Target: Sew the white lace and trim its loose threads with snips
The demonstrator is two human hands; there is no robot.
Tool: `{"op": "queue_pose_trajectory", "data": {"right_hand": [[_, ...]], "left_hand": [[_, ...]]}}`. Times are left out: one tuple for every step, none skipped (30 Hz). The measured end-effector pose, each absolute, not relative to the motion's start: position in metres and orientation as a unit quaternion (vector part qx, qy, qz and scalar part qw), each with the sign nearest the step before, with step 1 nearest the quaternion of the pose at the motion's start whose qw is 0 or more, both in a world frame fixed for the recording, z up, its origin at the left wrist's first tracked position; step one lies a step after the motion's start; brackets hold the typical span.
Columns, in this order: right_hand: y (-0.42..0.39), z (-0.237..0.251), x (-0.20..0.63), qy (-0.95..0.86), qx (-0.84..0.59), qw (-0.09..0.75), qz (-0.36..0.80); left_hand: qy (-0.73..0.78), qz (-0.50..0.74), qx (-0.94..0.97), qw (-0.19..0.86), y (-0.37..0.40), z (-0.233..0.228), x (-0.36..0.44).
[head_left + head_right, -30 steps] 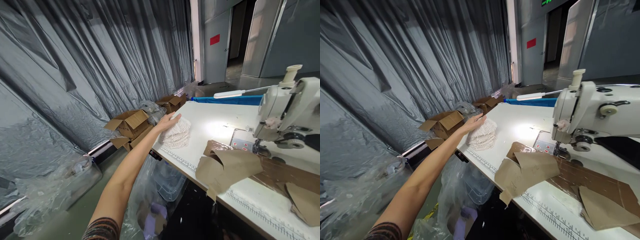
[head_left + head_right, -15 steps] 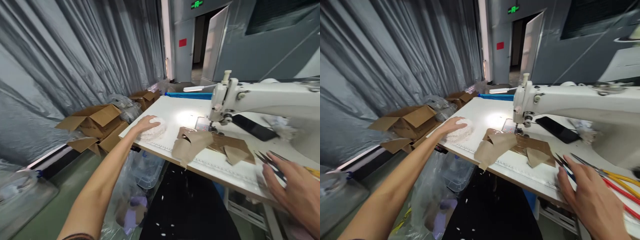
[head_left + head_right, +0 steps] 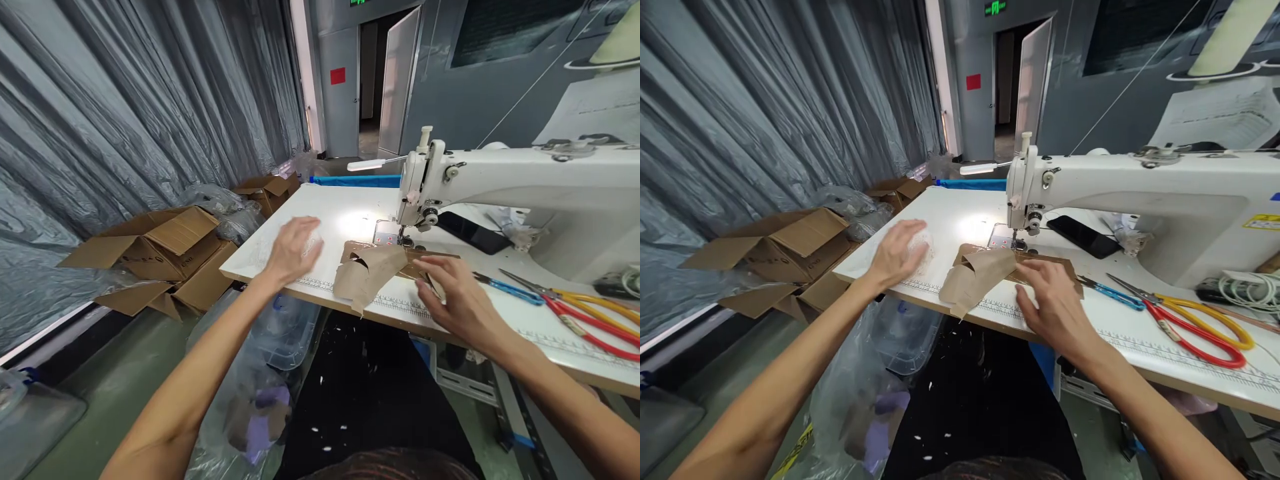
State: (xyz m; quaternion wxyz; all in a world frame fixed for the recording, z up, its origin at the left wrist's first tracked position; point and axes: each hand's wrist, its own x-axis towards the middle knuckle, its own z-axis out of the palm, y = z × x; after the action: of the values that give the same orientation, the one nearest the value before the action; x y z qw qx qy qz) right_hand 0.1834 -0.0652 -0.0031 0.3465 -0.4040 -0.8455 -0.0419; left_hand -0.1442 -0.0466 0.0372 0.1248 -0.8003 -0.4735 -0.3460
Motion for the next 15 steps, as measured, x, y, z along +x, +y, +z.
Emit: {"op": "queue_pose_trajectory", "data": {"right_hand": [[-0.068, -0.005, 0.176, -0.855, -0.394, 0.337, -0.026], [-0.072, -0.006, 0.169, -0.865, -0.383, 0.323, -0.011], [-0.075, -0.009, 0.163, -0.876, -0.372, 0.308, 0.001], [-0.078, -0.011, 0.158, -0.886, -0.359, 0.292, 0.01], [-0.082, -0.013, 0.153, -0.896, -0.347, 0.278, 0.016], [-0.084, -0.015, 0.149, -0.903, -0.338, 0.265, 0.019], [-0.087, -0.017, 0.146, -0.908, -0.333, 0.254, 0.018], [-0.088, -0.019, 0.143, -0.911, -0.331, 0.244, 0.013], [-0.089, -0.021, 0.14, -0.913, -0.333, 0.235, 0.005], [-0.09, -0.024, 0.138, -0.914, -0.335, 0.228, -0.004], [-0.091, -0.026, 0.137, -0.915, -0.337, 0.224, -0.01], [-0.091, -0.029, 0.136, -0.914, -0.337, 0.225, -0.012], [-0.091, -0.031, 0.135, -0.913, -0.336, 0.232, -0.006], [-0.091, -0.033, 0.135, -0.91, -0.335, 0.245, 0.005], [-0.092, -0.035, 0.135, -0.906, -0.333, 0.26, 0.02]], "left_hand": [[-0.402, -0.326, -0.85, 0.104, -0.056, 0.034, -0.132], [-0.336, -0.29, -0.893, 0.071, -0.064, 0.029, -0.12], [-0.291, -0.257, -0.921, 0.039, -0.071, 0.023, -0.11], [-0.269, -0.231, -0.935, 0.014, -0.076, 0.016, -0.102], [-0.262, -0.215, -0.941, -0.002, -0.081, 0.008, -0.095], [-0.267, -0.213, -0.94, -0.007, -0.084, -0.001, -0.091], [-0.275, -0.219, -0.936, -0.006, -0.086, -0.01, -0.088], [-0.284, -0.234, -0.93, 0.0, -0.088, -0.019, -0.087], [-0.293, -0.254, -0.922, 0.009, -0.09, -0.027, -0.086], [-0.3, -0.276, -0.913, 0.017, -0.093, -0.035, -0.086], [-0.307, -0.298, -0.903, 0.022, -0.096, -0.042, -0.086], [-0.314, -0.321, -0.893, 0.024, -0.099, -0.048, -0.085], [-0.317, -0.344, -0.883, 0.025, -0.103, -0.052, -0.085], [-0.318, -0.362, -0.876, 0.023, -0.107, -0.056, -0.084], [-0.316, -0.373, -0.872, 0.019, -0.11, -0.058, -0.084]]}}
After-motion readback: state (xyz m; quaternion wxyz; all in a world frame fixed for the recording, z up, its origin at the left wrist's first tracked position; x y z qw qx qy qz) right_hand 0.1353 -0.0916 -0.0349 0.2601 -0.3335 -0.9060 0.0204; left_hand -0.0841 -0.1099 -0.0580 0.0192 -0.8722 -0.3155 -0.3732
